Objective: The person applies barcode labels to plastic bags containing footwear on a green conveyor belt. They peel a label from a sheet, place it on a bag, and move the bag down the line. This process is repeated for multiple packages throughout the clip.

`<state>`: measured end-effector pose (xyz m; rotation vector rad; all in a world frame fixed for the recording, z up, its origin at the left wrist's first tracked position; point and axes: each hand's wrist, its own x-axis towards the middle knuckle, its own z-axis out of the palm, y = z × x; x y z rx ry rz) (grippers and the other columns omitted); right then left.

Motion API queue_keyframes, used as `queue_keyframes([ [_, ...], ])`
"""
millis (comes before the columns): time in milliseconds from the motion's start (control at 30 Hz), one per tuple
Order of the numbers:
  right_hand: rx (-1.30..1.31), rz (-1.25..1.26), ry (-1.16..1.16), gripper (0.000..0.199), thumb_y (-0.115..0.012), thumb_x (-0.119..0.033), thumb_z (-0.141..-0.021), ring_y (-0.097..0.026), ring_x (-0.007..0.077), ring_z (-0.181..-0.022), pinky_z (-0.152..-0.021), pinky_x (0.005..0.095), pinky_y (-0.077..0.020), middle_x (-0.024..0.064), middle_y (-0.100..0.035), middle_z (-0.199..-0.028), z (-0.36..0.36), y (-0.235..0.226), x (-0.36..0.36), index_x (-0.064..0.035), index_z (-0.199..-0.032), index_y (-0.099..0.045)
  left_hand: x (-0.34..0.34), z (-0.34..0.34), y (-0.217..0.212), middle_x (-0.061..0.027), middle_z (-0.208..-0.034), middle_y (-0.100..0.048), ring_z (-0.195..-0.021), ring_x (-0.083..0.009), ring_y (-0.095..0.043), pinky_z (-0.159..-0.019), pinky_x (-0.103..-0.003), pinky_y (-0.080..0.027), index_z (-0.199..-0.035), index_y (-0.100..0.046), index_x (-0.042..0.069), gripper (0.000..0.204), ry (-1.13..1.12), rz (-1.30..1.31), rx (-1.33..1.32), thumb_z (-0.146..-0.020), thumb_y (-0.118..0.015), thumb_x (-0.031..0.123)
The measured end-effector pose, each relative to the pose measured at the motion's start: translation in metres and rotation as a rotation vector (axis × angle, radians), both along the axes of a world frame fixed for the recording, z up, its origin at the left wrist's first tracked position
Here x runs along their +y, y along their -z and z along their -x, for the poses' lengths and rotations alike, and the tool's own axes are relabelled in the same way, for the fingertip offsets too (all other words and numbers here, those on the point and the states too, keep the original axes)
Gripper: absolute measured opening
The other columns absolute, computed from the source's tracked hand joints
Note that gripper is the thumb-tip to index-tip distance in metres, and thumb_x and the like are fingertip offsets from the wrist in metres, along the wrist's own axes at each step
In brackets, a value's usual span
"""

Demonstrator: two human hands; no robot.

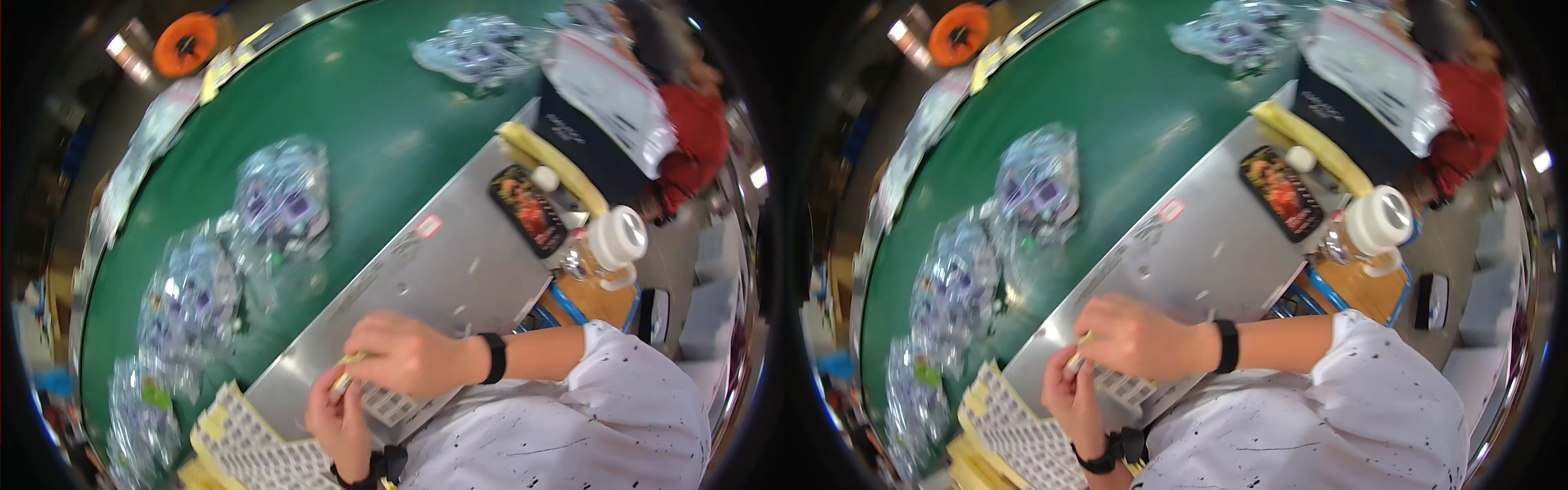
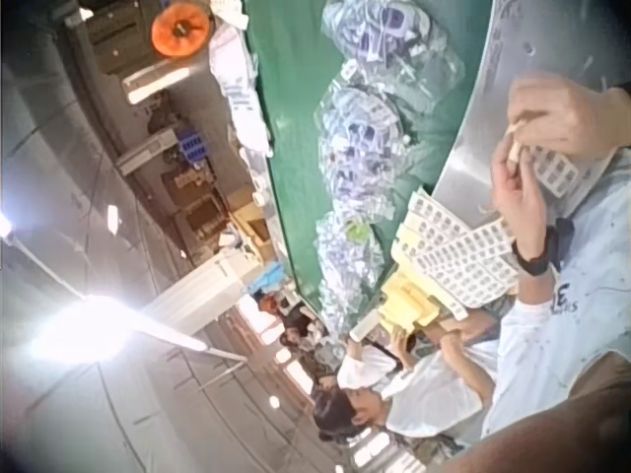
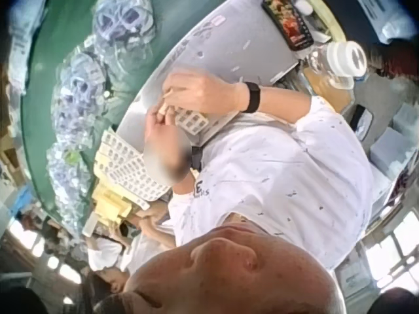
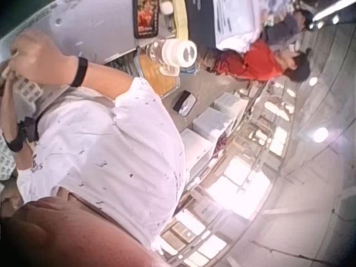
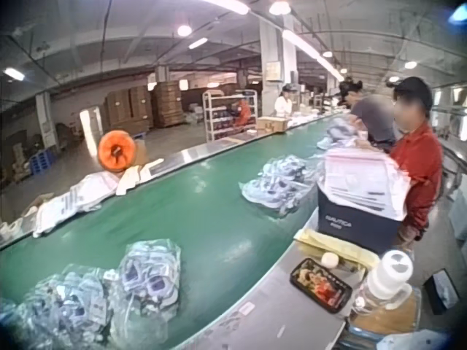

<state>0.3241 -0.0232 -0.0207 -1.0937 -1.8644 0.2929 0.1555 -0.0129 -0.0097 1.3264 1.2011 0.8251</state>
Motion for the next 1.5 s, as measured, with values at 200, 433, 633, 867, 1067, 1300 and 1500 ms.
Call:
queue_keyframes([
  [200,0.035,-0.015,0.006,0.023,-0.067,0.0,-0.062,-0.055,0.0282,-0.08,-0.069,0.0374,-0.0467,0.0113,-0.056,-0.09,0.004,0.0,0.011,0.0003,-0.085,-0.064,0.011,0.004,-0.002,-0.0077,-0.091,-0.066,-0.081,-0.0066,-0.06,-0.067,-0.017,-0.046,-0.109,-0.056,-0.005,0.023,0.08,0.011,-0.021,-0.086,-0.057,-0.005],
  [433,-0.07,-0.11,0.025,0.028,-0.066,-0.003,-0.057,-0.055,0.0261,-0.081,-0.066,0.0346,-0.0467,0.0087,-0.057,-0.088,0.006,0.001,0.011,-0.0002,-0.085,-0.065,0.01,0.008,0.007,-0.0093,-0.093,-0.068,-0.083,-0.0078,-0.062,-0.068,-0.018,-0.047,-0.112,-0.056,-0.004,0.024,0.091,0.044,-0.084,-0.088,-0.056,-0.006],
  [633,-0.08,-0.107,0.01,0.029,-0.067,-0.001,-0.058,-0.055,0.0266,-0.082,-0.068,0.0349,-0.0473,0.0085,-0.059,-0.091,0.004,0.0,0.012,-0.0003,-0.086,-0.066,0.011,0.005,0.009,-0.0043,-0.075,-0.065,-0.067,-0.0025,-0.055,-0.058,-0.018,-0.044,-0.109,-0.059,-0.002,0.023,0.02,0.012,-0.133,-0.086,-0.06,-0.004],
  [867,-0.018,-0.059,0.001,0.027,-0.067,0.0,-0.058,-0.056,0.029,-0.086,-0.073,0.0382,-0.0469,0.0106,-0.058,-0.094,0.003,0.004,0.009,0.0002,-0.085,-0.064,0.012,0.006,0.007,-0.0112,-0.1,-0.066,-0.091,-0.0107,-0.062,-0.075,-0.02,-0.049,-0.118,-0.051,-0.005,0.031,0.137,0.051,-0.123,-0.087,-0.055,-0.008],
  [1067,-0.058,0.006,-0.062,0.014,-0.066,-0.003,-0.067,-0.056,0.0293,-0.088,-0.076,0.0383,-0.0461,0.0124,-0.057,-0.094,0.002,-0.006,0.016,0.0016,-0.076,-0.057,0.009,0.005,0.005,-0.0147,-0.111,-0.06,-0.102,-0.0155,-0.061,-0.085,-0.024,-0.05,-0.123,-0.043,-0.006,0.04,0.176,0.162,-0.175,-0.085,-0.055,-0.01],
  [1300,0.042,0.124,-0.172,0.016,-0.067,-0.002,-0.072,-0.056,0.0298,-0.089,-0.077,0.0397,-0.0465,0.011,-0.058,-0.099,-0.006,-0.017,0.022,-0.0004,-0.087,-0.061,0.017,0.005,-0.003,-0.0113,-0.104,-0.063,-0.092,-0.0116,-0.062,-0.074,-0.02,-0.049,-0.123,-0.045,-0.005,0.04,0.134,0.19,-0.276,-0.085,-0.057,-0.008],
  [1500,0.09,0.107,-0.117,0.02,-0.067,-0.004,-0.074,-0.056,0.0292,-0.091,-0.077,0.0381,-0.0464,0.0115,-0.056,-0.103,-0.009,-0.018,0.025,-0.0028,-0.094,-0.063,0.016,0.001,-0.008,-0.0143,-0.105,-0.063,-0.091,-0.0135,-0.063,-0.073,-0.02,-0.049,-0.127,-0.042,-0.005,0.045,0.119,0.198,-0.229,-0.084,-0.056,-0.008],
])
